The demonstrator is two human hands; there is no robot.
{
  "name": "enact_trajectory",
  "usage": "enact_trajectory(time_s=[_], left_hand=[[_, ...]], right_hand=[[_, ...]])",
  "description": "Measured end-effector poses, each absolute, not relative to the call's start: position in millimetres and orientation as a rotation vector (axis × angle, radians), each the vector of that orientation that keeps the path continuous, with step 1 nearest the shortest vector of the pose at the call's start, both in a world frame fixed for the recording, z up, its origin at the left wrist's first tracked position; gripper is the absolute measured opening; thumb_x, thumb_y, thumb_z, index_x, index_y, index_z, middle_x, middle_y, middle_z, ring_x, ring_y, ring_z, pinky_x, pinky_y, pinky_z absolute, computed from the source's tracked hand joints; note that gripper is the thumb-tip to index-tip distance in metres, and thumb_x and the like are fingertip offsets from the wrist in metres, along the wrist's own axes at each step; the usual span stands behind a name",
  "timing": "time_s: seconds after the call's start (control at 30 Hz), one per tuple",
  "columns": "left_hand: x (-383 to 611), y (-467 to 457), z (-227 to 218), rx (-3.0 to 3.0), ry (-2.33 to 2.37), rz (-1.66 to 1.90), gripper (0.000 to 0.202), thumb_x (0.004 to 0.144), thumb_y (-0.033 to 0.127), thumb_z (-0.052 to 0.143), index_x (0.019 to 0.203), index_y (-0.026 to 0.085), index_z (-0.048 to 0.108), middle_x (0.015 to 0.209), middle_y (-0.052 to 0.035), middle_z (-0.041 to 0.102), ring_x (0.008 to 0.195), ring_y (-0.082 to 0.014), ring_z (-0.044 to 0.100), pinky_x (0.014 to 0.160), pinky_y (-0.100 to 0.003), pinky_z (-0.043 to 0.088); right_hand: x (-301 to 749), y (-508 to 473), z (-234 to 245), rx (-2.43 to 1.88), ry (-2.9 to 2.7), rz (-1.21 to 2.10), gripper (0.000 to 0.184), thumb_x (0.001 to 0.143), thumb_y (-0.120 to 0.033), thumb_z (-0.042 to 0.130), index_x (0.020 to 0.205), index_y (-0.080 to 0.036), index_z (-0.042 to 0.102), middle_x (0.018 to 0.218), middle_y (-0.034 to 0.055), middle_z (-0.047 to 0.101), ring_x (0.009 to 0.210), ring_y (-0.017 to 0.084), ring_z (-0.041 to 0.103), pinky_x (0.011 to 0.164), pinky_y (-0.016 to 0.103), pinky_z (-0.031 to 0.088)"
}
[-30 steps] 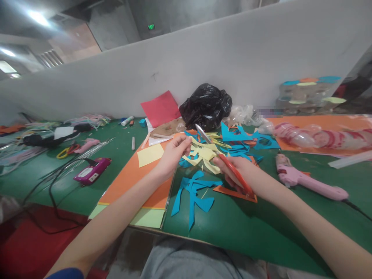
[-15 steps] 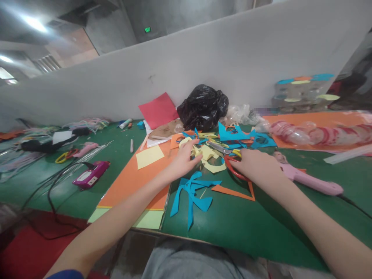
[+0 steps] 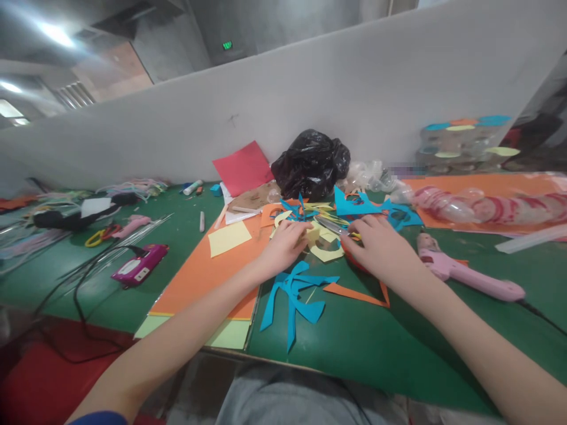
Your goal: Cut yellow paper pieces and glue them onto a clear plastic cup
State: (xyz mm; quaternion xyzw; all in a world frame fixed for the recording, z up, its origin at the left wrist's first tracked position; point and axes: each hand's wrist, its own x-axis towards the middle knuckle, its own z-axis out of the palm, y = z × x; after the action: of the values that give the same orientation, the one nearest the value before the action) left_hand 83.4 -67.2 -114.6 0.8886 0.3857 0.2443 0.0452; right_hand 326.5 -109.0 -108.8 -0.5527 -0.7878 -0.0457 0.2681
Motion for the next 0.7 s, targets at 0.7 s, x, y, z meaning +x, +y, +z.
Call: enact_trajectory(time_s=[0.7], left_hand=[[93.1,-92.3,-96.0,2.210,1.059,1.051,0.018,0.095,0.036,0.055,0.086,0.021,0.059,0.085,-0.0002,0.062,0.086,-0.0165,0.056,0.079,-0.027,0.042]], right_hand=[[294.2,-123.9,-104.6,-1.131,-2.075,-0.004,0.030,0.101,-0.043,0.049,0.119,-0.019,0.052,0.106,0.0096,0.061,0.097,0.024,0.062,0.079,0.037,0.054]])
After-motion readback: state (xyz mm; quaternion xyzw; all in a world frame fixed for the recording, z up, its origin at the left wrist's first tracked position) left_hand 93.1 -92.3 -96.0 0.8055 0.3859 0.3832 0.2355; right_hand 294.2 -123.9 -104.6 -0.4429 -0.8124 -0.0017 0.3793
